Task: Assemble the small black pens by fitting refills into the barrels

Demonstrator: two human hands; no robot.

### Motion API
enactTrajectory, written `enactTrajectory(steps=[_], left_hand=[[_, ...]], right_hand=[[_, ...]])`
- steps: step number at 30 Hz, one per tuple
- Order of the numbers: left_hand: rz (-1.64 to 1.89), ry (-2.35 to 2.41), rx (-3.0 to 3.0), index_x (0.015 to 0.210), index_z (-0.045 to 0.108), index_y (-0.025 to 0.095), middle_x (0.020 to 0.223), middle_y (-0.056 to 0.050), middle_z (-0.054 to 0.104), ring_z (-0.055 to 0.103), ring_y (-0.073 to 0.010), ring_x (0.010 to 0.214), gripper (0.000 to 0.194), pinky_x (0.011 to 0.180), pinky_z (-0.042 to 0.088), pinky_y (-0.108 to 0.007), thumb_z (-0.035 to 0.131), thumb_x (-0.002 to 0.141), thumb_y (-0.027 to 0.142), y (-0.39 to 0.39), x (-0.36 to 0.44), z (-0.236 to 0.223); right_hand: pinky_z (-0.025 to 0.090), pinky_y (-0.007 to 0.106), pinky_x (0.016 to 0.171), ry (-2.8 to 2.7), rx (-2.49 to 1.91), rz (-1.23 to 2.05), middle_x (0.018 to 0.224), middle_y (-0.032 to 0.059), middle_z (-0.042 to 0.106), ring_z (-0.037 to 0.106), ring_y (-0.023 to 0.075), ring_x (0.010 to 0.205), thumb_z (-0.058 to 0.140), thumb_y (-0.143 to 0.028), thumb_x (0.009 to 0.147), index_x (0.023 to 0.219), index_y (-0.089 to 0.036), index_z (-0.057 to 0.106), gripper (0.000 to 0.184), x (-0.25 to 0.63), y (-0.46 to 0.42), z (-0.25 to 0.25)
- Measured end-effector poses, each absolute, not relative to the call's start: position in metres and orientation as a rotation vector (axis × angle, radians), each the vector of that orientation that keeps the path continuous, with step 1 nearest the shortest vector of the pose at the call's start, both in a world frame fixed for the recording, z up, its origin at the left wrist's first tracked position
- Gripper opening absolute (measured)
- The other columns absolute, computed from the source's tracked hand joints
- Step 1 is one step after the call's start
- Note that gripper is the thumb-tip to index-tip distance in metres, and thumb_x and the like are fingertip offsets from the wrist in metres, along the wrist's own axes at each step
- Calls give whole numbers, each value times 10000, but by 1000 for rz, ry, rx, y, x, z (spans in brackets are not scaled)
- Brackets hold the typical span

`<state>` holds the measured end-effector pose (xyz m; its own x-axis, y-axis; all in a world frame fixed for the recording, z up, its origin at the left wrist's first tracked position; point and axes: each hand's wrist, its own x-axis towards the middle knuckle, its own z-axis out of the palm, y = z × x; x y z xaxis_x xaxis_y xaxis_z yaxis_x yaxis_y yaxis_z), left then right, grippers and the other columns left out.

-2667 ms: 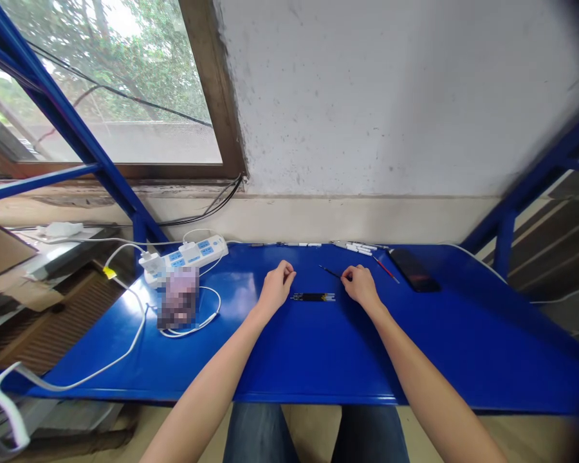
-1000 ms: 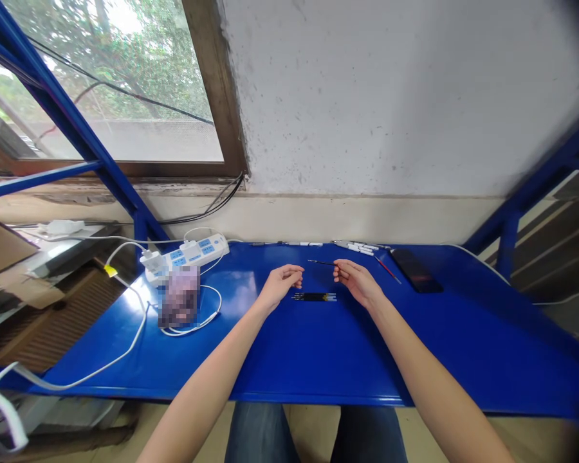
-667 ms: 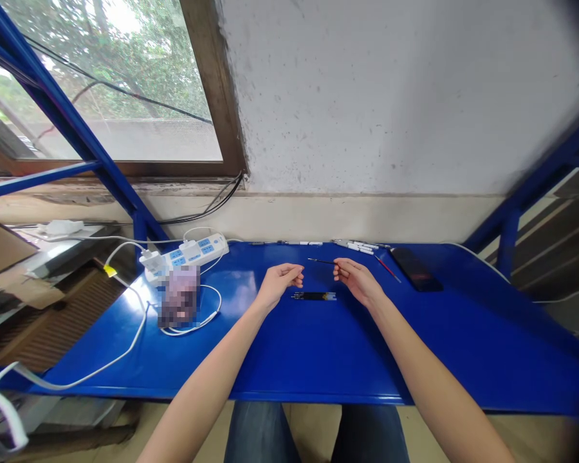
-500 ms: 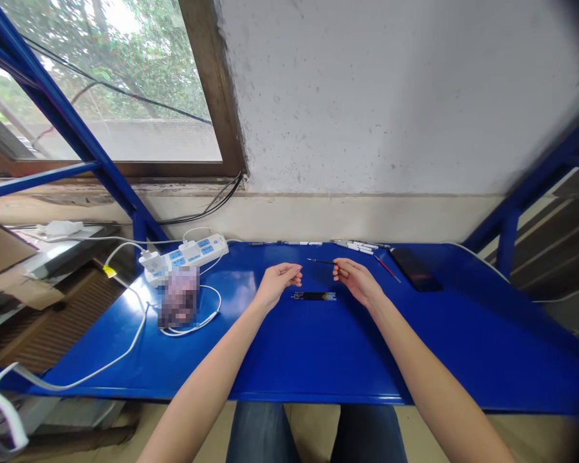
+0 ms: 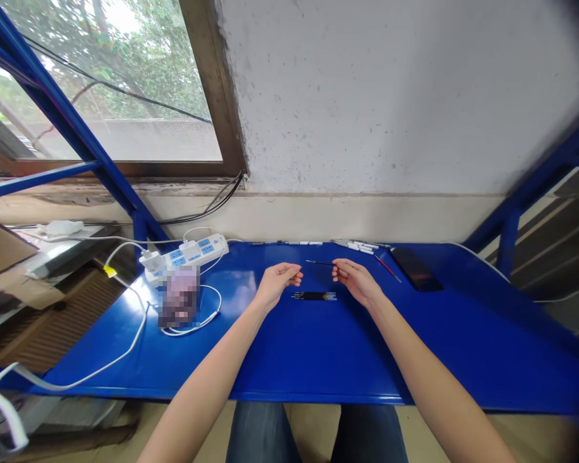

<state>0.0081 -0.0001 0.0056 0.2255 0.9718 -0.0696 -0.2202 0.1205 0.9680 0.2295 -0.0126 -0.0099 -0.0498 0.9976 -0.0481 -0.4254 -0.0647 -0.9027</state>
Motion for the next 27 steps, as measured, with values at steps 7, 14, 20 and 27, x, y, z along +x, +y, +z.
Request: enactTrajectory(steps=[7, 14, 20, 27], left_hand=[[1067, 931, 1073, 786, 676, 107, 694, -50, 664, 579, -105, 585, 340, 612, 488, -259, 787, 636, 392, 0, 9, 5], [1071, 932, 1074, 768, 660, 107, 691, -55, 665, 579, -106, 585, 339, 613, 490, -266, 785, 639, 395, 0, 8, 5], [1090, 928, 1061, 752, 654, 111, 681, -50, 661, 581, -106, 584, 330, 607, 488, -261, 788, 640, 391, 0, 7, 6], [1071, 928, 1078, 753, 639, 113, 695, -54, 656, 571, -103, 581, 354, 599, 489, -258, 776, 649, 423, 1, 7, 5]], right_hand=[[450, 288, 658, -895, -905, 1458, 727, 30, 612, 562, 144, 703, 807, -391, 641, 833, -167, 700, 314, 227, -14, -9], [456, 289, 655, -906, -916, 1443, 733, 29, 608, 560, 146, 704, 809, -404, 632, 829, -170, 697, 326, 227, -14, -8], [453, 285, 651, -904, -911, 1453, 716, 30, 611, 558, 142, 698, 813, -399, 628, 826, -167, 700, 325, 227, -14, -9], [449, 289, 653, -913, -912, 1458, 714, 28, 611, 557, 141, 693, 806, -401, 634, 825, -169, 702, 318, 226, -14, -9]])
